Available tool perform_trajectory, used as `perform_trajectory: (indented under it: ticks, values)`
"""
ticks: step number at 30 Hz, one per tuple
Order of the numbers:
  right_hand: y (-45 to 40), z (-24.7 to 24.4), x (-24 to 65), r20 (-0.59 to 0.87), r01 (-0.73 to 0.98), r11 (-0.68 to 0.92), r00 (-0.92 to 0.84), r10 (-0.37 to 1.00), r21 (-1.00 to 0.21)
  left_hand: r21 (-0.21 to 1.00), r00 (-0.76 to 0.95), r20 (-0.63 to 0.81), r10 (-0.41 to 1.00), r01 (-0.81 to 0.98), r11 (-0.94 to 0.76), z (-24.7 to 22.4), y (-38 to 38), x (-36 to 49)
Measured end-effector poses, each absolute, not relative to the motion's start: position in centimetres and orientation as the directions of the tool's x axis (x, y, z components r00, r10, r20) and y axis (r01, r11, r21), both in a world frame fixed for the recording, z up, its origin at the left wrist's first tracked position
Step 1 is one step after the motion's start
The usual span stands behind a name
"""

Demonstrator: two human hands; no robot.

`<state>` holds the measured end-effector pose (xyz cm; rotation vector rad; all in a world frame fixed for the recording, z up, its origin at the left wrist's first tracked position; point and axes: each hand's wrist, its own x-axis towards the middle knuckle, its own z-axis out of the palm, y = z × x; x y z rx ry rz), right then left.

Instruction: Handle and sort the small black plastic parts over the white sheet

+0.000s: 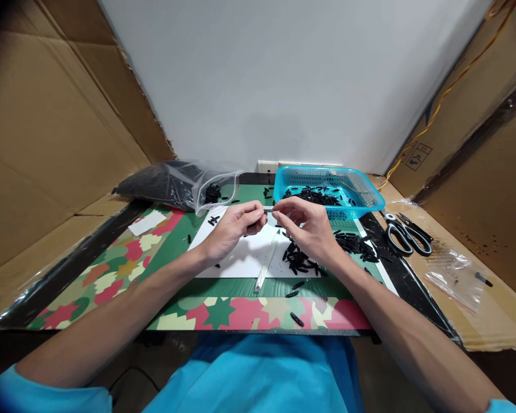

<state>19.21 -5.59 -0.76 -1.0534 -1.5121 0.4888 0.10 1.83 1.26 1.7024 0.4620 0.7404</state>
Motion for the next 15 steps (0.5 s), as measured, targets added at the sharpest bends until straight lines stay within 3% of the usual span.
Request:
perform_trajectory:
  ticks: [15]
  values:
    - [-5.61,-0.93,19.18,0.584,0.337,0.531,0.074,0.808,-0.777,0.947,0.724,0.271,0.634,-0.083,-0.31,1.15,1.96,-0.09]
